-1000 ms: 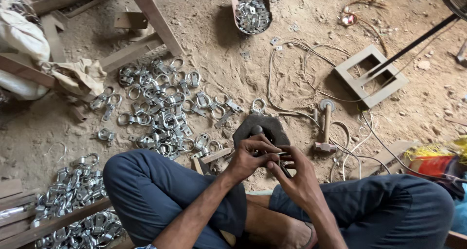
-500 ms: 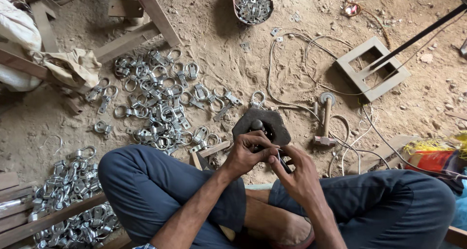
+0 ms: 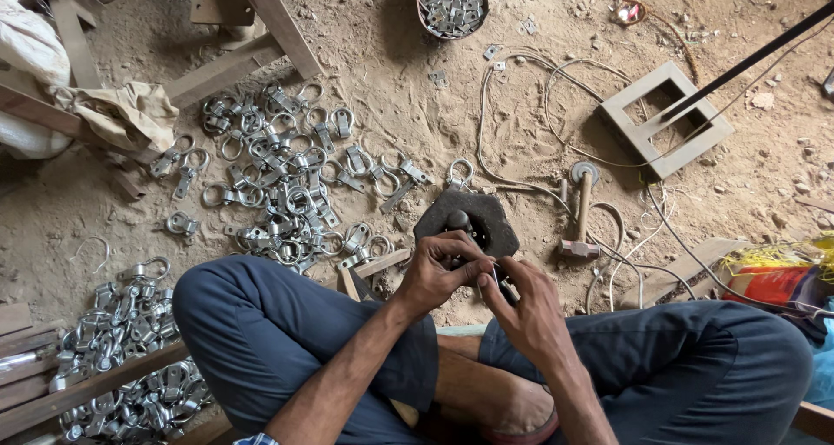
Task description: The person sits on the ground and uses a hammer to strike a metal piece placed on a hexagonal anvil. They repeatedly pick up metal parts, position them on the anvil, and strike them to shape them. The person also uses a long metal rod to adjust the position of the metal piece on the anvil.
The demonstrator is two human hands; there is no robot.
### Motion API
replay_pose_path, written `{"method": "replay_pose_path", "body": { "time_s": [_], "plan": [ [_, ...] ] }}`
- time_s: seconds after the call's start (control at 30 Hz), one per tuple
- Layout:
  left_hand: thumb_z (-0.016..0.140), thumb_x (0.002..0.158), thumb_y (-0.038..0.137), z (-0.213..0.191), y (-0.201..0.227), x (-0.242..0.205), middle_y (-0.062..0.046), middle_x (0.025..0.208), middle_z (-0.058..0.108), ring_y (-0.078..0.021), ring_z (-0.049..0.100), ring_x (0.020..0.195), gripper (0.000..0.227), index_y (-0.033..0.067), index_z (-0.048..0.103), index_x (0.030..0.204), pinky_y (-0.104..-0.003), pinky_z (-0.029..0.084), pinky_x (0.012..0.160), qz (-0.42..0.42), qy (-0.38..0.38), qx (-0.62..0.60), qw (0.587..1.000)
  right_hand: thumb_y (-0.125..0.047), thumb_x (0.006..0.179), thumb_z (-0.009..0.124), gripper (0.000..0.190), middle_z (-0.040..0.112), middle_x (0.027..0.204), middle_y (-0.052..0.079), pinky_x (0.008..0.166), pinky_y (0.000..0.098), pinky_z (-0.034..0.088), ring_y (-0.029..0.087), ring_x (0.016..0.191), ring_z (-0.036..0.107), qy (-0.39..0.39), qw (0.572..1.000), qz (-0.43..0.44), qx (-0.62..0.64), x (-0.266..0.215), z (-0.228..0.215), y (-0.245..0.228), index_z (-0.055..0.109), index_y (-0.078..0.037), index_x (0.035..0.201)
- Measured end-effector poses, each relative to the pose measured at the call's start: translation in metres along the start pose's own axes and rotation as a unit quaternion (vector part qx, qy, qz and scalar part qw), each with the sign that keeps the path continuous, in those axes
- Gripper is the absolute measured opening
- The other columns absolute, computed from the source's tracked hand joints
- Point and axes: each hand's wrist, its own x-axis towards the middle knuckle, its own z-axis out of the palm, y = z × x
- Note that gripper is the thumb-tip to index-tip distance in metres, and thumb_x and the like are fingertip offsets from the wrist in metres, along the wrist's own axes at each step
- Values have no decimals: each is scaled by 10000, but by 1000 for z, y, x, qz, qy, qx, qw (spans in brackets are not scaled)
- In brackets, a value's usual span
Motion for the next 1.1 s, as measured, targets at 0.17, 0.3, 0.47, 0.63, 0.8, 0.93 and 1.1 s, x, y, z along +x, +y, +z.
{"method": "replay_pose_path", "body": {
  "time_s": [0.17,0.3,0.47,0.63,0.8,0.93,1.1],
  "plan": [
    [811,917,175,-1,0,0,-29,918,730,-97,677,862,124,71,803,983,-267,574,779,12,-1,6,1000,-477,954,603,515,700,883,148,826,462,509,280,842,660,17,999,-38,3,1,4,8,712,7,1094],
    [814,908,186,0,0,-2,-14,871,704,-78,642,769,133,64,809,961,-244,531,665,-25,11,-24,999,-456,965,613,489,697,810,142,826,465,483,269,786,638,25,998,-56,-4,1,3,7,738,10,1046],
    [813,904,177,0,1,-1,-11,876,705,-67,646,783,135,56,808,964,-236,542,683,-18,11,-15,1000,-470,914,646,499,709,756,128,670,412,519,218,614,629,0,1000,-12,24,7,-3,-1,757,8,1003],
    [797,926,158,2,1,-1,-27,877,721,-74,666,787,137,33,800,981,-233,546,690,-19,30,-38,999,-300,925,711,302,704,681,88,508,363,448,164,515,576,32,997,-46,53,6,-1,-3,785,-14,863],
    [790,951,156,1,0,-1,-59,894,737,-106,715,795,158,11,792,1015,-269,597,694,-55,6,-103,993,-198,928,734,221,692,656,62,500,325,451,117,550,596,69,990,-103,73,2,-1,4,759,-17,804],
    [749,978,183,1,0,3,-88,987,781,-125,742,895,246,17,769,1159,-285,625,804,-103,-24,-95,990,-241,945,696,257,711,654,59,466,329,437,122,537,588,57,994,-59,68,2,1,14,776,-32,819],
    [767,931,173,-2,4,2,-61,1119,759,-128,726,1026,423,54,665,1324,-309,624,936,-132,-126,-206,961,-320,1002,605,351,735,663,33,472,271,440,80,548,594,-5,977,-16,213,5,5,30,786,-45,882]
  ]
}}
